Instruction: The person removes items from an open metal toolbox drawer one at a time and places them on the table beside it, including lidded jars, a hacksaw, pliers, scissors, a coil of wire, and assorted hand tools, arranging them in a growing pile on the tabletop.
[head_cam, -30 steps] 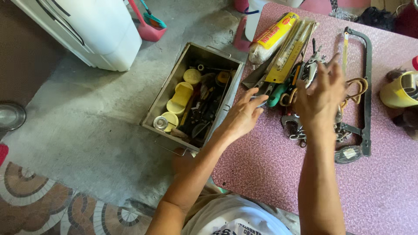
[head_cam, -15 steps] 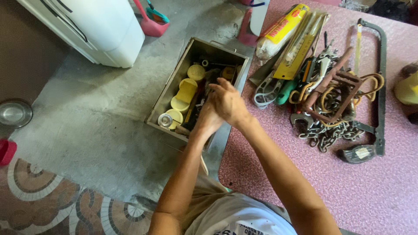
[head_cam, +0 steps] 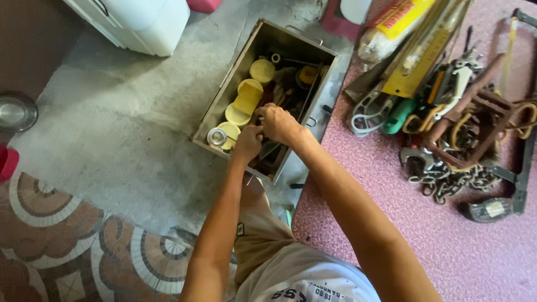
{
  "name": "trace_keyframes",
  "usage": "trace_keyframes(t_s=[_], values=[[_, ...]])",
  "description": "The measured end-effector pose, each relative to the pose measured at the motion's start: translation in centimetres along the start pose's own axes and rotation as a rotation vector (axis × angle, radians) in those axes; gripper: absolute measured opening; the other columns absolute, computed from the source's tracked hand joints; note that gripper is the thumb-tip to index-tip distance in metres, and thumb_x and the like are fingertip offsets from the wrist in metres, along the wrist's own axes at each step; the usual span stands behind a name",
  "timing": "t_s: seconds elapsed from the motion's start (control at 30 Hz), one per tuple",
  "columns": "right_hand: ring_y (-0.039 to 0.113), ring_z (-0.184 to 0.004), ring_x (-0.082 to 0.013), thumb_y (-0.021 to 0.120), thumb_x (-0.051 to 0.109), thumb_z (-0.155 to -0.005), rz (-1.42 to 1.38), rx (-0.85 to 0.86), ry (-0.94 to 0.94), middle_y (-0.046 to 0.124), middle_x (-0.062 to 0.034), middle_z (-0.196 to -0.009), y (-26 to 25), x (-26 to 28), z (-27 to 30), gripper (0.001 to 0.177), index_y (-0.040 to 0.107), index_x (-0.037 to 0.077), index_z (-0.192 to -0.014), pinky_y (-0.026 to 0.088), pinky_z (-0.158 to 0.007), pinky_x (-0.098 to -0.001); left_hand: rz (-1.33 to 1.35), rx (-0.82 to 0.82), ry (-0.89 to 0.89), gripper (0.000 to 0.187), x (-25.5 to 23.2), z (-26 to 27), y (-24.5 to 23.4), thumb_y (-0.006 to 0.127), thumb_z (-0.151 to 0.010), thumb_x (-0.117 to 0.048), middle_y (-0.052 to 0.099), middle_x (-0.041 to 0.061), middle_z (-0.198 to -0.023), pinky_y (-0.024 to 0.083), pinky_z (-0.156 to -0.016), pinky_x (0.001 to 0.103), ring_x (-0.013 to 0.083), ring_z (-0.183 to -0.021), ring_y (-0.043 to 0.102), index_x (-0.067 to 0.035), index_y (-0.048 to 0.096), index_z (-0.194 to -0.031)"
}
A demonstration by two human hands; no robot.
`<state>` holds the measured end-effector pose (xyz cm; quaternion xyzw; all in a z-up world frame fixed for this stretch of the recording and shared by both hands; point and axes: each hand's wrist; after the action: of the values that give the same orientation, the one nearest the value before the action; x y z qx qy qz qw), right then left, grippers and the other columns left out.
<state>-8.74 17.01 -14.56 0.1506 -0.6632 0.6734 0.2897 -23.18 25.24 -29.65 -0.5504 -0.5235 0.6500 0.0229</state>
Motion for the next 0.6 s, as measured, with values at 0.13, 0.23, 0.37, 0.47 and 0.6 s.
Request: trace_keyframes(t_s=[0.13,0.23,0.37,0.47,0.6], values=[[0.062,-0.120,-0.0397,0.069,0.017,-0.086,-0.017,0.074,0.067,0.064,-0.0204,-0.130,1.3,-0.3,-1.4,0.045,0.066,0.006,-0.129,0.052,-0.098,-0.0472,-0.024,0.027,0.006,0.027,2.9,-0.5,2.0,0.065,-0.087,-0.010,0.069,0.024,-0.111,0.049,-0.098,0.051,0.0418,-0.111,0.062,-0.002,0.073,-0.111],[0.062,-0.119,-0.0395,0.075,0.024,-0.083,0.001,0.101,0.088,0.065,-0.0219,-0.125,2.2,-1.4,-1.9,0.050,0.066,0.007,-0.129,0.051,-0.099,-0.0470,-0.121,0.164,-0.025,0.022,5.6,-1.2,4.6,0.064,-0.089,-0.012,0.071,0.024,-0.107,0.050,-0.099,0.050,0.0404,-0.110,0.065,-0.004,0.073,-0.108],[0.064,-0.118,-0.0396,0.065,0.012,-0.084,0.003,0.083,0.093,0.066,-0.0218,-0.124,3.2,-3.4,-1.8,0.045,0.069,0.010,-0.129,0.052,-0.099,-0.0474,-0.053,0.108,0.003,0.022,8.9,-0.6,9.8,0.064,-0.087,-0.012,0.072,0.025,-0.106,0.051,-0.101,0.049,0.0419,-0.110,0.065,-0.004,0.073,-0.104],[0.063,-0.118,-0.0402,0.062,0.006,-0.083,0.017,0.057,0.112,0.066,-0.0213,-0.126,3.3,-4.1,-2.0,0.045,0.069,0.009,-0.128,0.052,-0.098,-0.0480,-0.132,0.249,-0.151,0.029,10.0,-0.2,13.4,0.066,-0.084,-0.014,0.067,0.031,-0.111,0.048,-0.097,0.051,0.0466,-0.111,0.061,0.001,0.070,-0.108],[0.062,-0.118,-0.0407,0.060,0.004,-0.082,0.038,0.056,0.129,0.063,-0.0210,-0.129,3.1,-4.0,-2.0,0.049,0.067,0.010,-0.130,0.051,-0.098,-0.0491,-0.173,0.365,-0.363,0.026,9.6,0.2,15.7,0.057,-0.087,-0.009,0.066,0.028,-0.121,0.049,-0.104,0.048,0.0438,-0.119,0.061,0.001,0.072,-0.105]])
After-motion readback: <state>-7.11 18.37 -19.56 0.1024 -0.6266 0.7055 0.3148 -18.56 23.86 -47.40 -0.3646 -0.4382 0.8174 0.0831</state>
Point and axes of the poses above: each hand's wrist, its own z-axis away from the middle knuckle, its own y-axis out of the palm, x = y × z
